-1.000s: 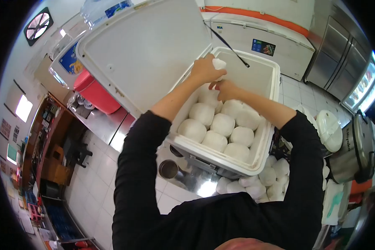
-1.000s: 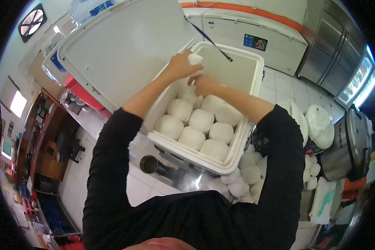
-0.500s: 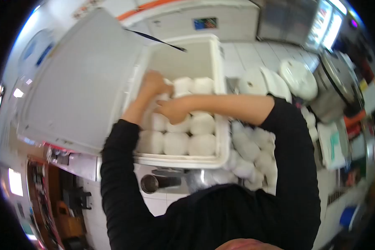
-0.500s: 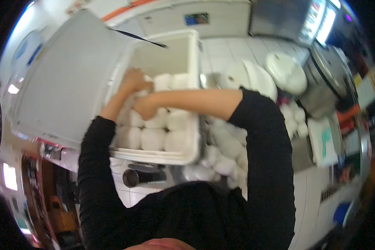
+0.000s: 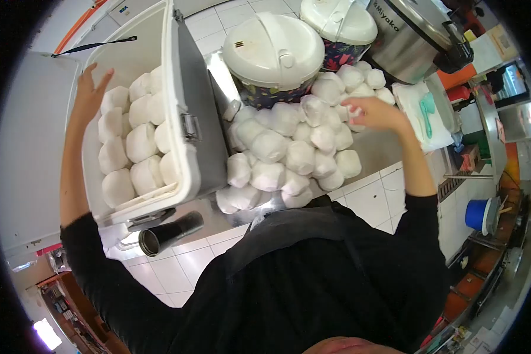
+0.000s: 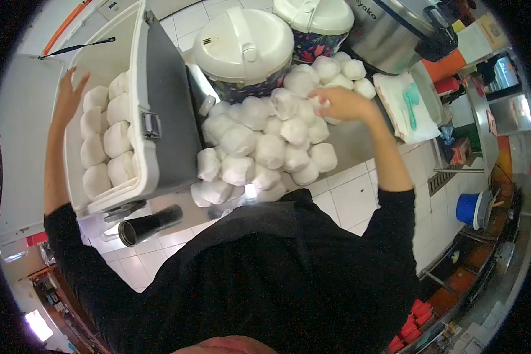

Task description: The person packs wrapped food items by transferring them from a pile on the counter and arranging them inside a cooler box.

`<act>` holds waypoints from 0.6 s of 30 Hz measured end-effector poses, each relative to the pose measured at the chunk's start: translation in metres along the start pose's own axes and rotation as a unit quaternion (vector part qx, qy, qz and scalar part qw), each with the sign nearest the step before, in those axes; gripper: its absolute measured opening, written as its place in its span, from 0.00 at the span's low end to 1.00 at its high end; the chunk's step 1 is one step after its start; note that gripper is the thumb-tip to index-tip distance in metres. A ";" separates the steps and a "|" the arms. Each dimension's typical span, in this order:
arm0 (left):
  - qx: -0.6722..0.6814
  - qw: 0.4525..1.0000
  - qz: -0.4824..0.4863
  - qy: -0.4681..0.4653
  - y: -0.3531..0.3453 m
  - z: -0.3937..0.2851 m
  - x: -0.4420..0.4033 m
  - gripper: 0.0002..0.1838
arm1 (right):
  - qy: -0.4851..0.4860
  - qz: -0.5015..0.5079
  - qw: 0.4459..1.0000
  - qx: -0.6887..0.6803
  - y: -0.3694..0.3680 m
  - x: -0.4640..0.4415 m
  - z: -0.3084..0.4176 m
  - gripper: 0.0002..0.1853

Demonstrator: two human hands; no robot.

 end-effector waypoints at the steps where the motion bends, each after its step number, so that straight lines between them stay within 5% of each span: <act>1: 0.046 0.999 -0.011 0.004 0.022 -0.038 0.016 0.36 | -0.061 -0.025 0.998 0.011 -0.018 0.002 -0.038 0.29; 7: 0.067 0.993 -0.062 -0.079 0.103 -0.273 0.126 0.30 | -0.280 -0.271 0.921 -0.008 -0.065 0.027 -0.233 0.33; 10: 0.198 0.966 0.020 -0.165 0.078 -0.354 0.162 0.35 | -0.333 -0.414 0.846 -0.039 -0.031 0.038 -0.246 0.36; 14: 0.471 0.819 0.272 -0.180 -0.022 -0.434 0.154 0.35 | -0.287 -0.350 0.891 0.008 -0.036 -0.022 -0.301 0.38; 17: 0.626 0.707 0.310 -0.109 -0.128 -0.482 0.152 0.25 | -0.283 -0.357 0.889 -0.037 -0.053 -0.011 -0.284 0.40; 18: 0.667 0.664 0.327 -0.085 -0.164 -0.500 0.157 0.30 | -0.281 -0.348 0.893 -0.051 -0.061 -0.004 -0.276 0.40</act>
Point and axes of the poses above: each hand's wrist, its own x-axis away from the middle knuckle, its own y-axis out of the back of the hand, z = x × y, the point moved 6 cm from there along -x, towards the middle knuckle, and after that the axes turned 13 degrees about z, right-handed, at the moved point
